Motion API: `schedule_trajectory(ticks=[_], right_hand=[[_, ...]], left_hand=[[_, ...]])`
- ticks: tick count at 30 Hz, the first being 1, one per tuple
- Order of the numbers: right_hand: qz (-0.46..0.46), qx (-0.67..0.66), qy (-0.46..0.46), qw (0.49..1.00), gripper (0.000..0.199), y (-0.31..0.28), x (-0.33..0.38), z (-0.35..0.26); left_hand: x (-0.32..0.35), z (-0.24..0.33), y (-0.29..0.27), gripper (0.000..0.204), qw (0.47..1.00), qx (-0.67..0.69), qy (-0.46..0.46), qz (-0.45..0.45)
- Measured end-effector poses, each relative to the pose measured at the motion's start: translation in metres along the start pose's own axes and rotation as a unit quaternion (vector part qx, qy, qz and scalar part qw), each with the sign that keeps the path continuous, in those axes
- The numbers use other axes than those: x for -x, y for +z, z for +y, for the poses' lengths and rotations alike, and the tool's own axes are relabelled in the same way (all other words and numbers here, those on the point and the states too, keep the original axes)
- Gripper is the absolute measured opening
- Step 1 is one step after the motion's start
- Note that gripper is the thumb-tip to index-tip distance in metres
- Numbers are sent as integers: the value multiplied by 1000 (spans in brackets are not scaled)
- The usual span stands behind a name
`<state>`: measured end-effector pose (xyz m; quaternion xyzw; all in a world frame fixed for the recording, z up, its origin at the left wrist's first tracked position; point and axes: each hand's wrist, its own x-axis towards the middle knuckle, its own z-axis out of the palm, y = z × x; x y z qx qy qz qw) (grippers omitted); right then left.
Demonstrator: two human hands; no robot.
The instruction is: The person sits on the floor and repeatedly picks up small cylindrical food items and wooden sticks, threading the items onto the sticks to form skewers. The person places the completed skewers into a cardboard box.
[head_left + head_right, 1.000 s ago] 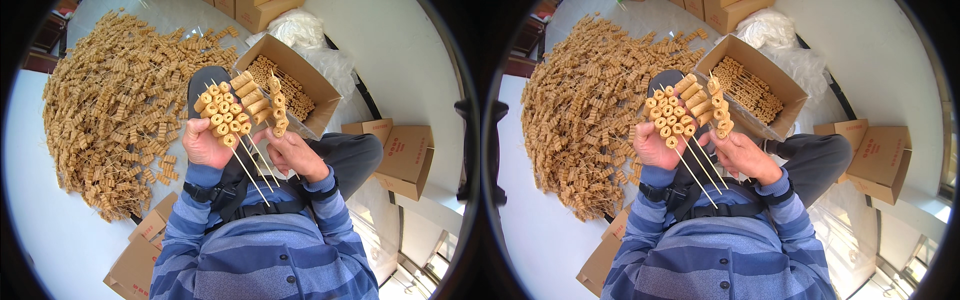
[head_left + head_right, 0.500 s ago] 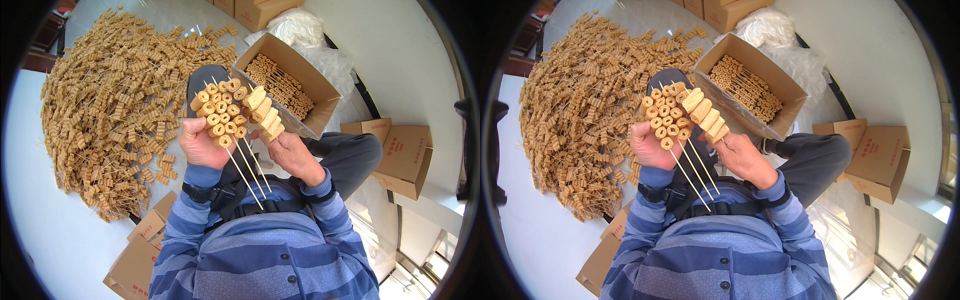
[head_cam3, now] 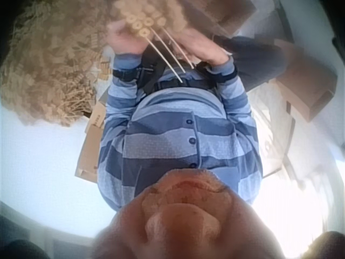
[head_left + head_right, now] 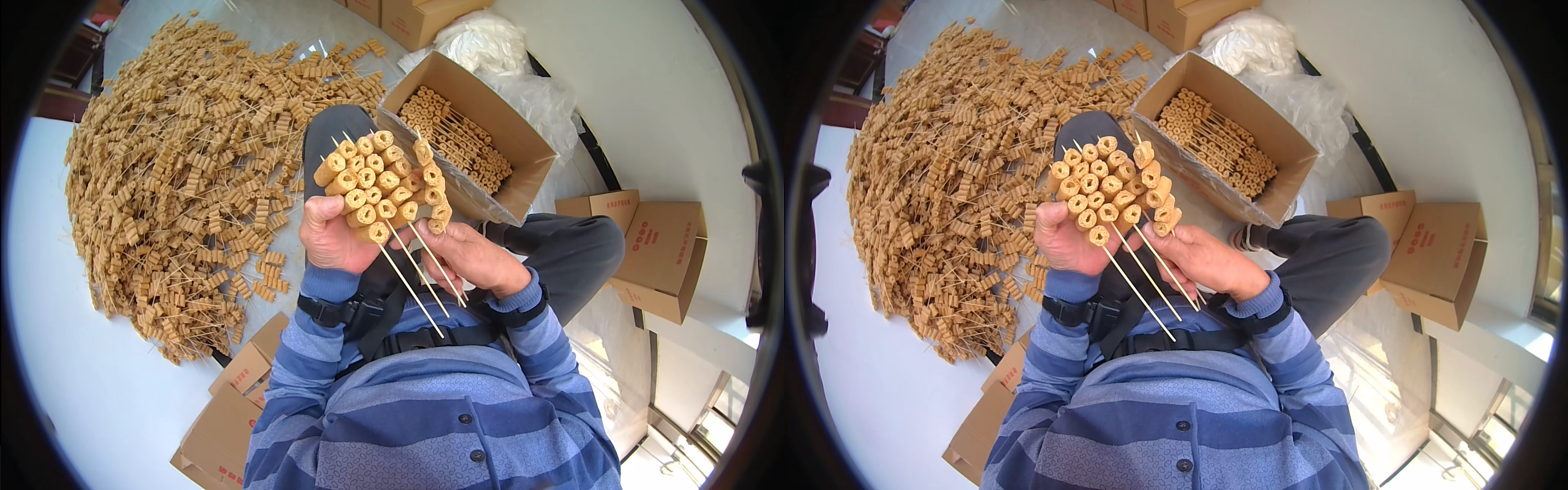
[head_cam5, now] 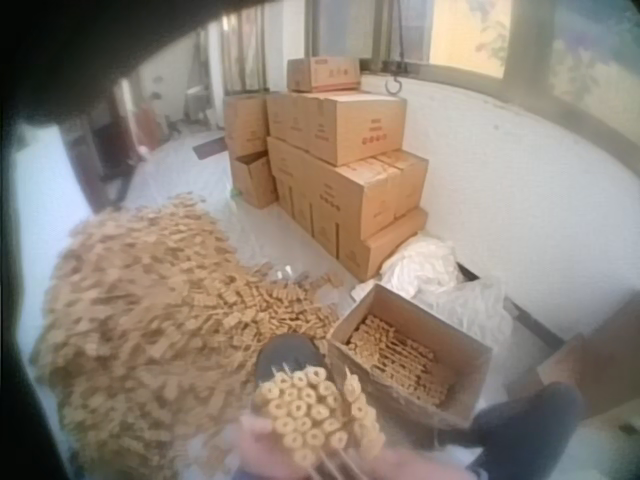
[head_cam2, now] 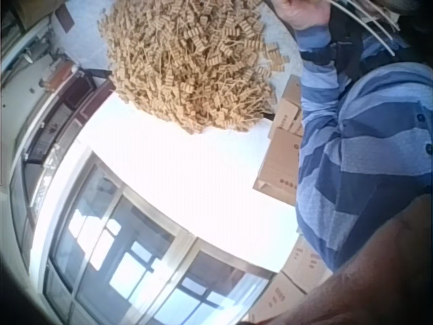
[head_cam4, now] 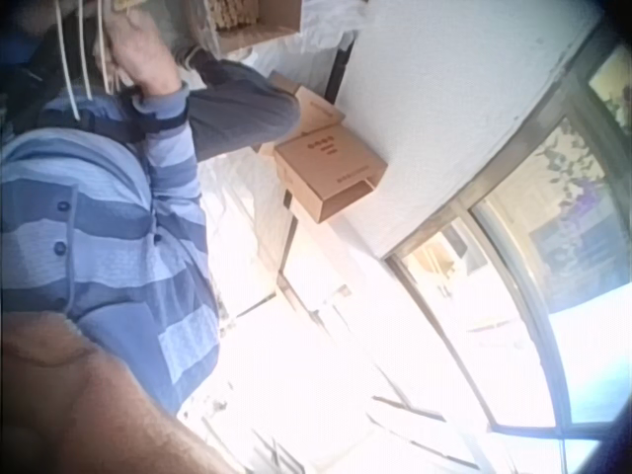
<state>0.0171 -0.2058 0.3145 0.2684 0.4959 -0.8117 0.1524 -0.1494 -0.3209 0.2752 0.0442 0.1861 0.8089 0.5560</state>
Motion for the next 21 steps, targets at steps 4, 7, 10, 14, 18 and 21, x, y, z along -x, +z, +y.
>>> schedule_trajectory(ticks=[4,7,10,14,18,21], right_hand=[[130,17,-53,990,49,-12,-4,8],[355,393,-91,843,33,-24,-14,12],[428,516,-121,732,21,-26,-20,17],[408,481,-142,763,20,-13,-26,24],[371,442,-173,798,20,-8,-25,27],[331,412,-190,827,21,-13,-22,29]], left_hand=[[-2,9,-1,91,999,-18,24,19],[-5,8,1,90,999,-24,27,-19],[-4,-3,5,89,999,-17,-3,-30],[-6,-18,10,85,1000,-12,-5,16],[-7,-22,10,83,1000,-1,8,6],[-7,-22,9,89,999,-33,7,8]])
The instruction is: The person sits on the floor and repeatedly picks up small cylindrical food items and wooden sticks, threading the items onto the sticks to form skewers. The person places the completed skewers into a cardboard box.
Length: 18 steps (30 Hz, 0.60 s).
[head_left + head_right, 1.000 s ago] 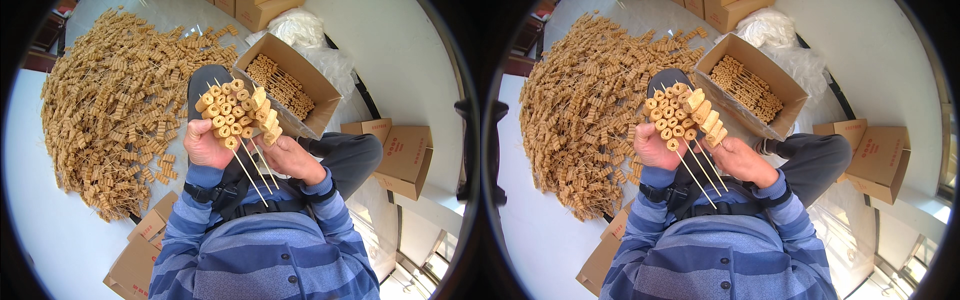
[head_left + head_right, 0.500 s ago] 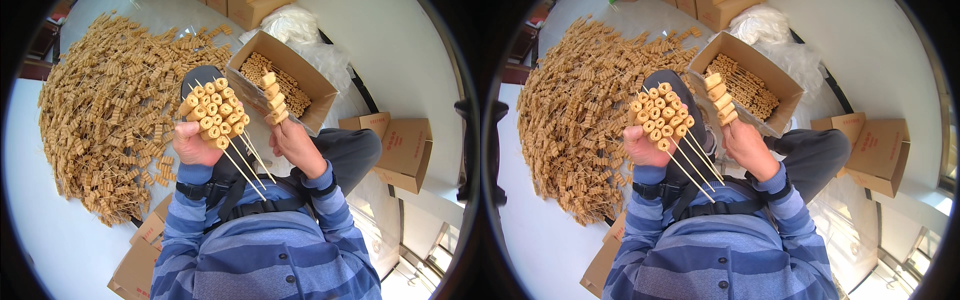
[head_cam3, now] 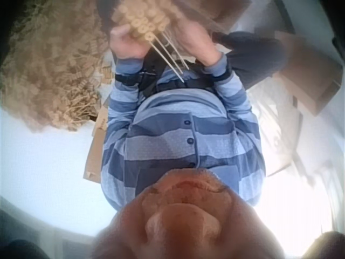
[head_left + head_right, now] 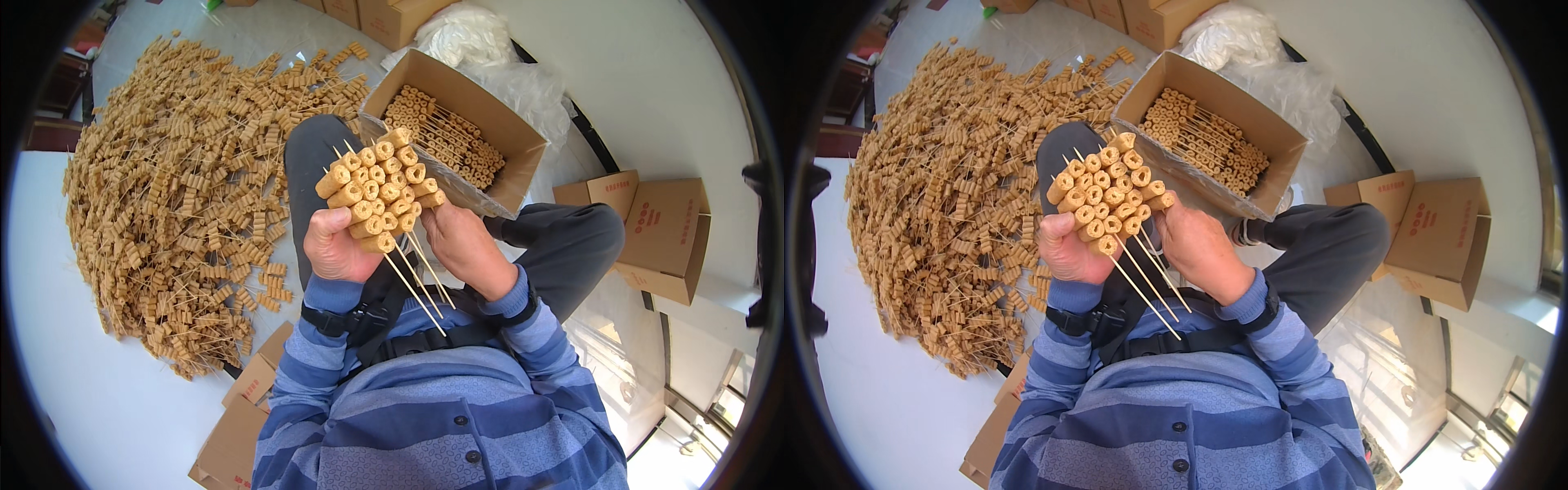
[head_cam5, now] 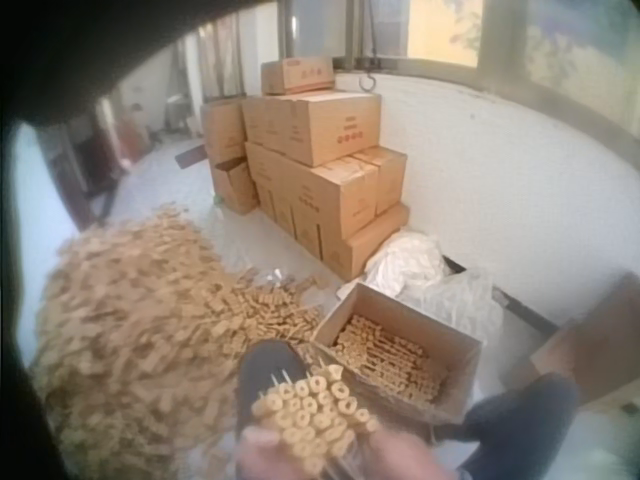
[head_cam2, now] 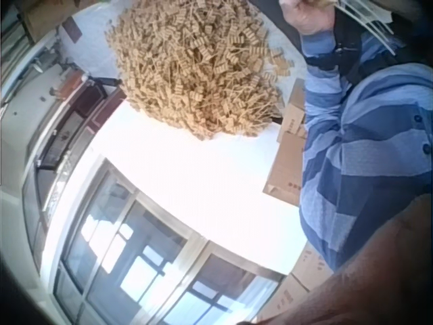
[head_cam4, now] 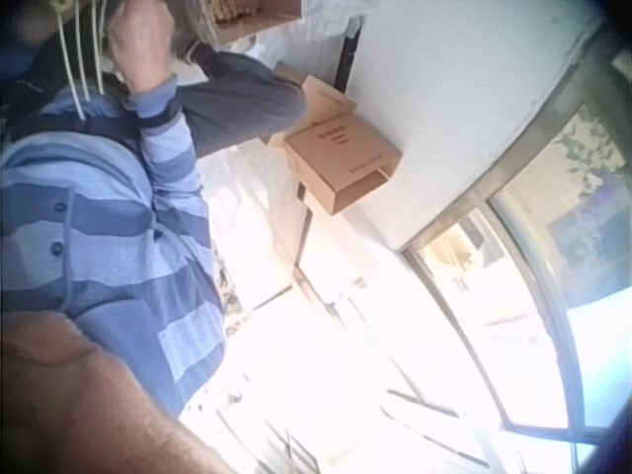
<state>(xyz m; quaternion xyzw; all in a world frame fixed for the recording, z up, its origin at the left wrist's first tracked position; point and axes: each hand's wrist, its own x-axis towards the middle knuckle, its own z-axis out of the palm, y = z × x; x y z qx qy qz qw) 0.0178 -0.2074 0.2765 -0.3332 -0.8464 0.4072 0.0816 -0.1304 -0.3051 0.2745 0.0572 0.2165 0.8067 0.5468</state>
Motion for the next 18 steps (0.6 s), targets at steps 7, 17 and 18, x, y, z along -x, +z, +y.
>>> schedule_trajectory(ticks=[7,17,18], right_hand=[[-127,-81,33,988,31,-11,4,3],[-149,-153,18,977,36,-32,8,20],[-114,-150,-27,982,37,-33,12,23]], left_hand=[[-1,-3,0,95,998,-51,-31,-8],[-44,-13,25,101,988,-101,-83,-82],[-53,-10,31,99,986,-107,-89,-91]])
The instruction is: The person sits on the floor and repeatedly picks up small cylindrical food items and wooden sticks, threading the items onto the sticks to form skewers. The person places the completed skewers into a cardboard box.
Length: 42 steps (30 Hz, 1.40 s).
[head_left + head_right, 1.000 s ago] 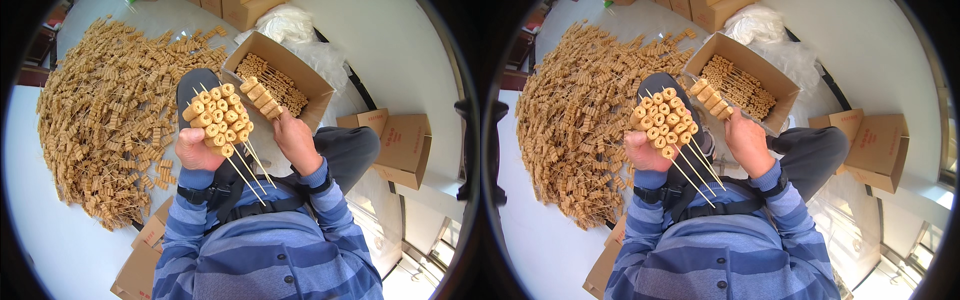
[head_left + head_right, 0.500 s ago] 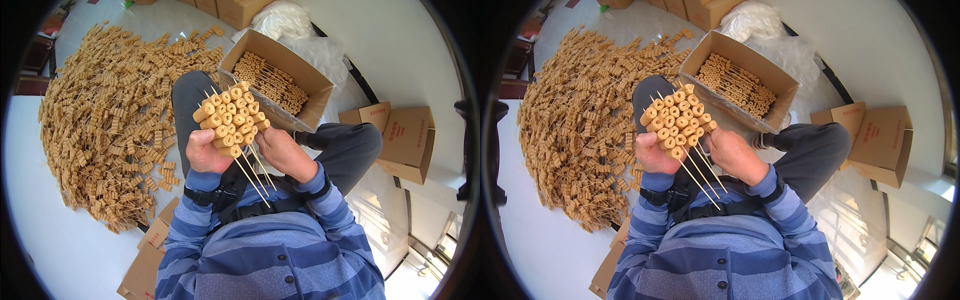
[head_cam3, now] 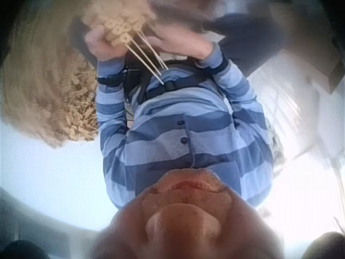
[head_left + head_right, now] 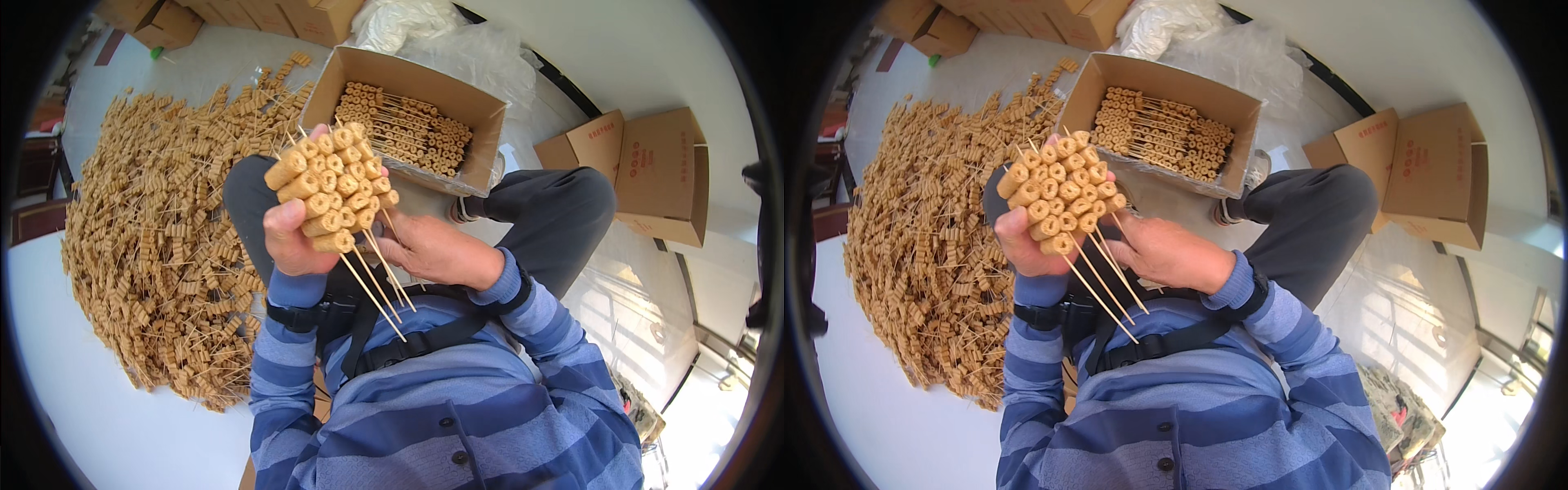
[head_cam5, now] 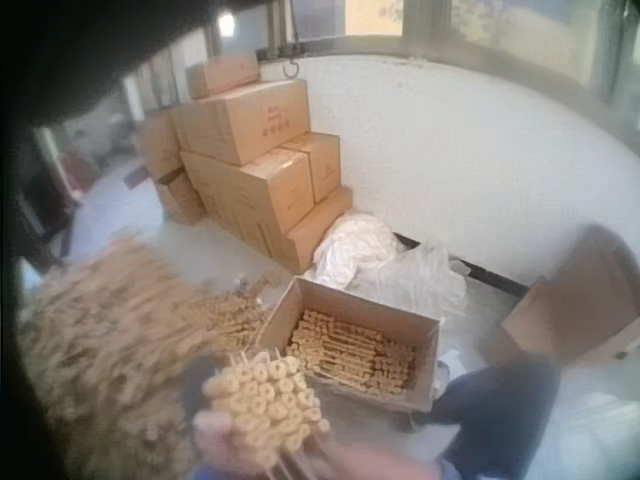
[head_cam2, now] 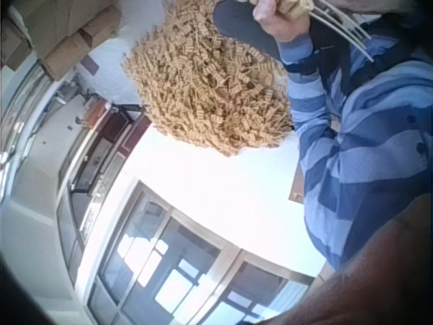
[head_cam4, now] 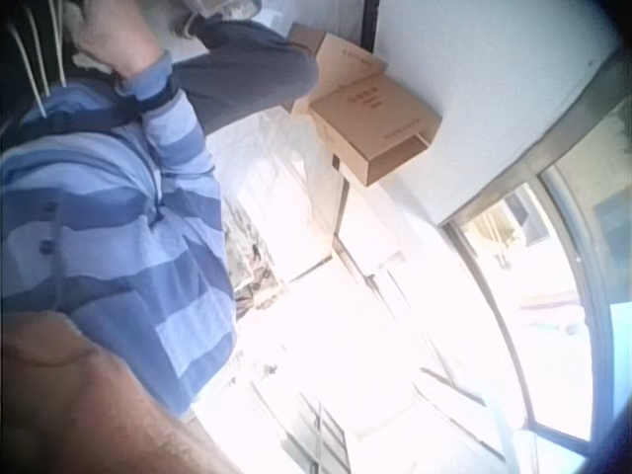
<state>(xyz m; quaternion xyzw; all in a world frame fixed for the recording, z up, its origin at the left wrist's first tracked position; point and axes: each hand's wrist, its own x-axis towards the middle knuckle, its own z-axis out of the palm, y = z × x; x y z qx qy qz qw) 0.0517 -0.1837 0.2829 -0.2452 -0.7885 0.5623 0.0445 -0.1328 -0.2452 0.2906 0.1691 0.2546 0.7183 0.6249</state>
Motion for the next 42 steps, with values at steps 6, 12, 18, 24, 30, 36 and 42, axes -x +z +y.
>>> schedule_trajectory(ticks=[6,12,18,24,30,36,42], right_hand=[[-92,55,115,988,47,-77,47,37],[75,-85,171,979,39,-147,75,71],[130,-27,186,974,33,-159,74,90],[173,39,181,967,34,-163,77,99],[175,80,197,961,37,-165,77,103],[169,96,189,963,38,-162,74,99],[166,108,192,961,37,-160,72,97]], left_hand=[[-107,27,23,98,946,-287,-86,-124],[-208,-57,3,105,549,-760,-139,-319],[-234,-161,-54,106,268,-828,-146,-471],[-236,-229,-81,106,190,-804,-207,-523],[-230,-249,-97,105,234,-804,-207,-507],[-226,-246,-104,106,295,-794,-218,-484],[-234,-245,-116,105,358,-785,-289,-415]])
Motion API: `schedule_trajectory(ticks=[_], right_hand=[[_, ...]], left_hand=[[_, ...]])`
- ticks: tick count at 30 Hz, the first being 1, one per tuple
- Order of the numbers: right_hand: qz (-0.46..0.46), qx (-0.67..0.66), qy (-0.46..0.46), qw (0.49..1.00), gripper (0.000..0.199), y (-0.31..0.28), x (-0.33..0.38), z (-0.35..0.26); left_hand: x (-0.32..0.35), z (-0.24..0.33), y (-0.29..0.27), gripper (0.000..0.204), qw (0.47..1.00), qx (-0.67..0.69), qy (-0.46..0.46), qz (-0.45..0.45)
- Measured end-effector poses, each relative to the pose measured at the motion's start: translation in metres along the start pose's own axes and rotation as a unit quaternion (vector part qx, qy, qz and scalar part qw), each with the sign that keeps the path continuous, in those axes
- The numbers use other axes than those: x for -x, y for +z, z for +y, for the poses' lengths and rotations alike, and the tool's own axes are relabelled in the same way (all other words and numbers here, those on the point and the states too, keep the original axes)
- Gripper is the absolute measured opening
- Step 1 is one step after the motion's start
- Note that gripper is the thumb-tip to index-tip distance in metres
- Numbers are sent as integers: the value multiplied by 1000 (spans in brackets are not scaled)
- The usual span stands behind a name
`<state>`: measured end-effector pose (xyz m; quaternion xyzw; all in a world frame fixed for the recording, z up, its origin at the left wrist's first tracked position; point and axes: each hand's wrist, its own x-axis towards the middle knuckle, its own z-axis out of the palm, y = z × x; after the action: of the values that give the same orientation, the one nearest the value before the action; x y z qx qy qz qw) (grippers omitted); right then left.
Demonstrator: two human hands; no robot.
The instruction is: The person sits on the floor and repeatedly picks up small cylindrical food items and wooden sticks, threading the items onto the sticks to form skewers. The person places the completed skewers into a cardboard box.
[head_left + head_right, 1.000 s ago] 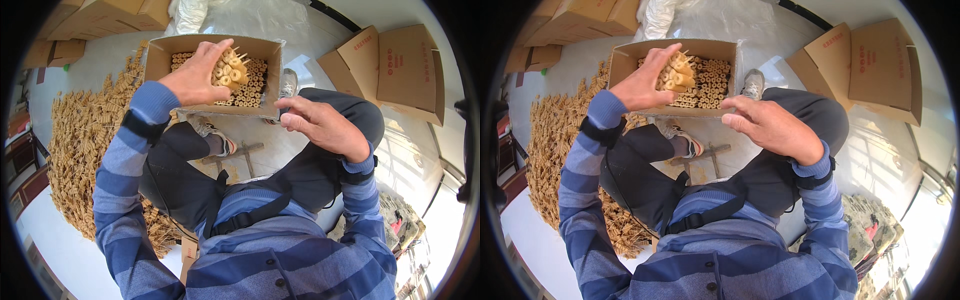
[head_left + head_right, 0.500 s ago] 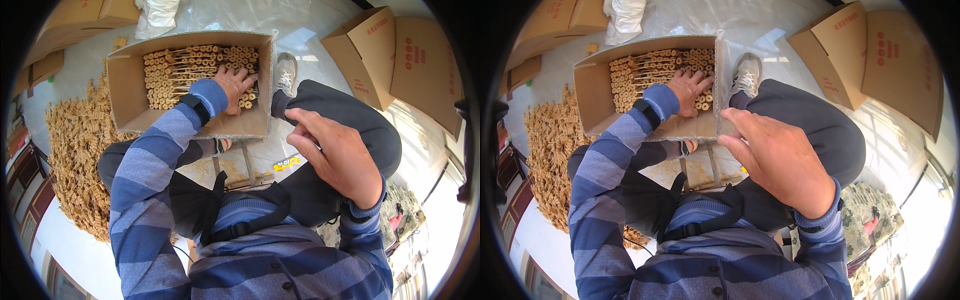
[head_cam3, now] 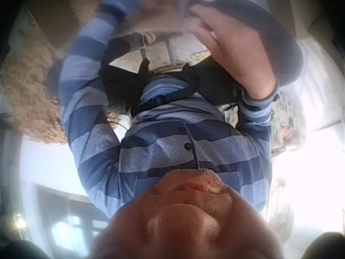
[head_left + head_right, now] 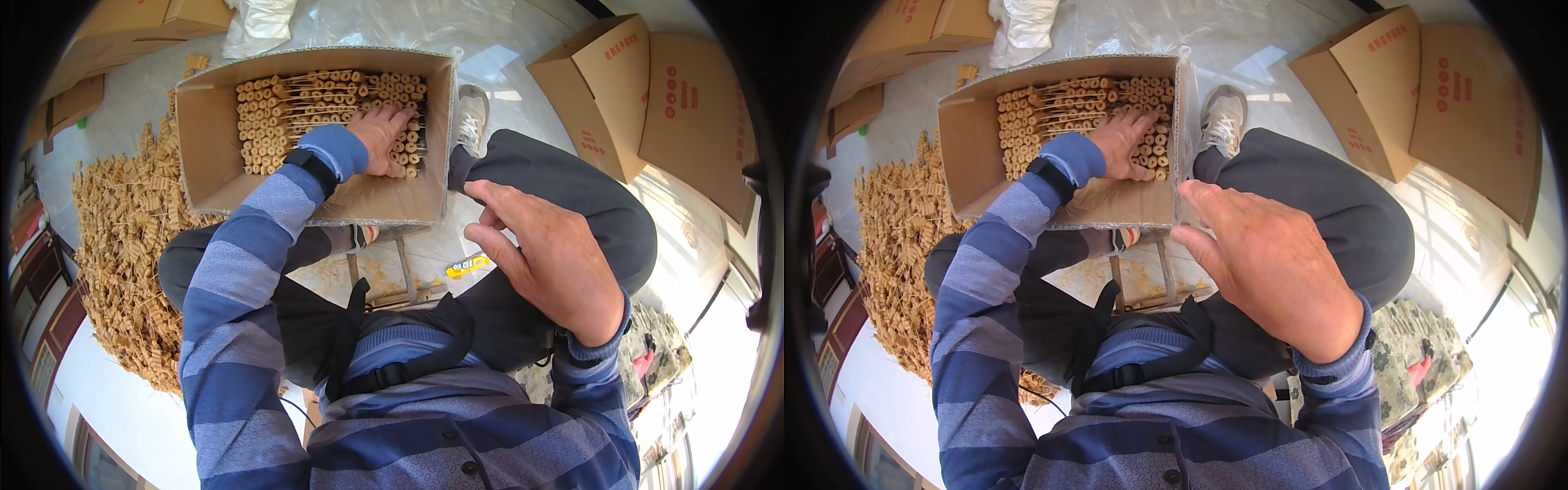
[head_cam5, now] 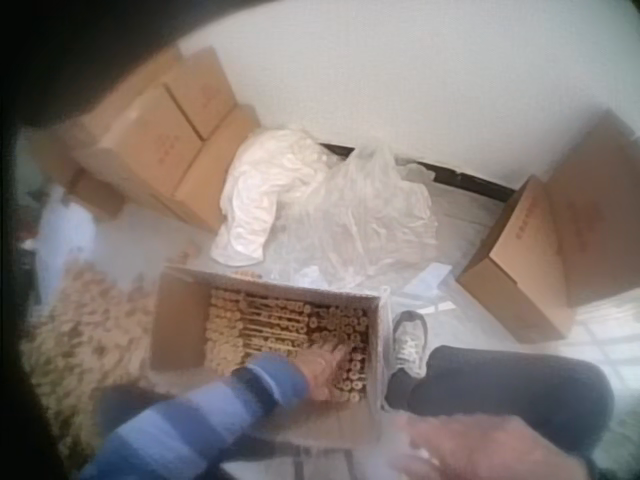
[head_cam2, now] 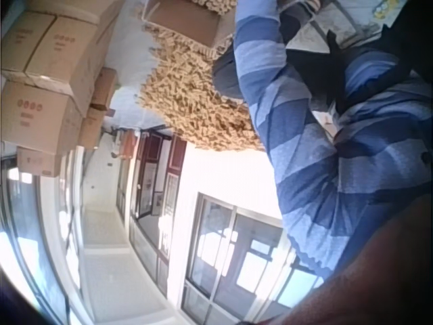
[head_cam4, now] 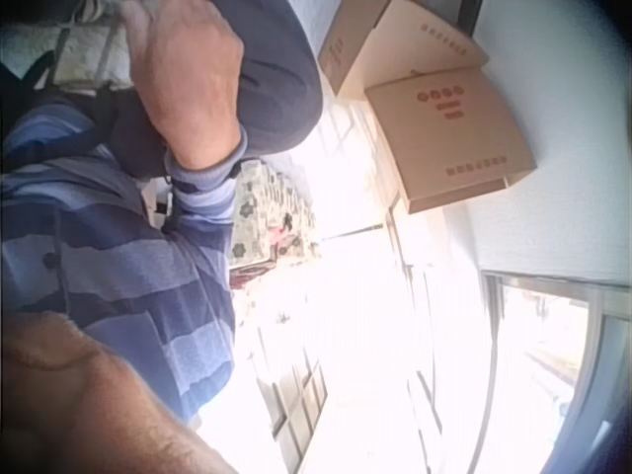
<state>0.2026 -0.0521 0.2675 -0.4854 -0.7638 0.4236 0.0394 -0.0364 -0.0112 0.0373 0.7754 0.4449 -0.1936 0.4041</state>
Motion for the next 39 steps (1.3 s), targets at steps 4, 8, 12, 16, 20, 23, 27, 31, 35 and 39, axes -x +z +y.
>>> schedule_trajectory(ticks=[4,8,12,16,20,23,27,31,35,39], right_hand=[[-5,10,6,1000,37,1,0,-1],[-4,8,3,1000,37,1,-3,-4],[-12,10,2,1000,36,2,-6,-10],[-19,14,13,1000,33,3,-8,-17],[-32,24,38,998,31,8,-11,-25],[-41,27,31,998,30,15,-17,-29],[-85,33,54,994,33,29,-28,-35],[-129,-88,58,986,34,45,-32,-48],[-140,-171,42,974,34,66,-25,-74],[-164,-164,22,972,35,90,-20,-106]], left_hand=[[-6,-18,0,75,1000,-19,12,17],[-9,-25,2,59,997,14,73,33],[-10,-25,10,58,995,-10,72,66],[-13,-27,14,62,997,-5,57,59],[11,-6,-10,52,996,-5,1,84],[75,19,-53,47,976,36,31,211],[218,22,-88,46,908,96,85,399],[404,-51,-26,49,753,266,-18,601],[514,-113,131,55,483,458,-300,683],[478,-128,310,49,419,563,-437,562]])
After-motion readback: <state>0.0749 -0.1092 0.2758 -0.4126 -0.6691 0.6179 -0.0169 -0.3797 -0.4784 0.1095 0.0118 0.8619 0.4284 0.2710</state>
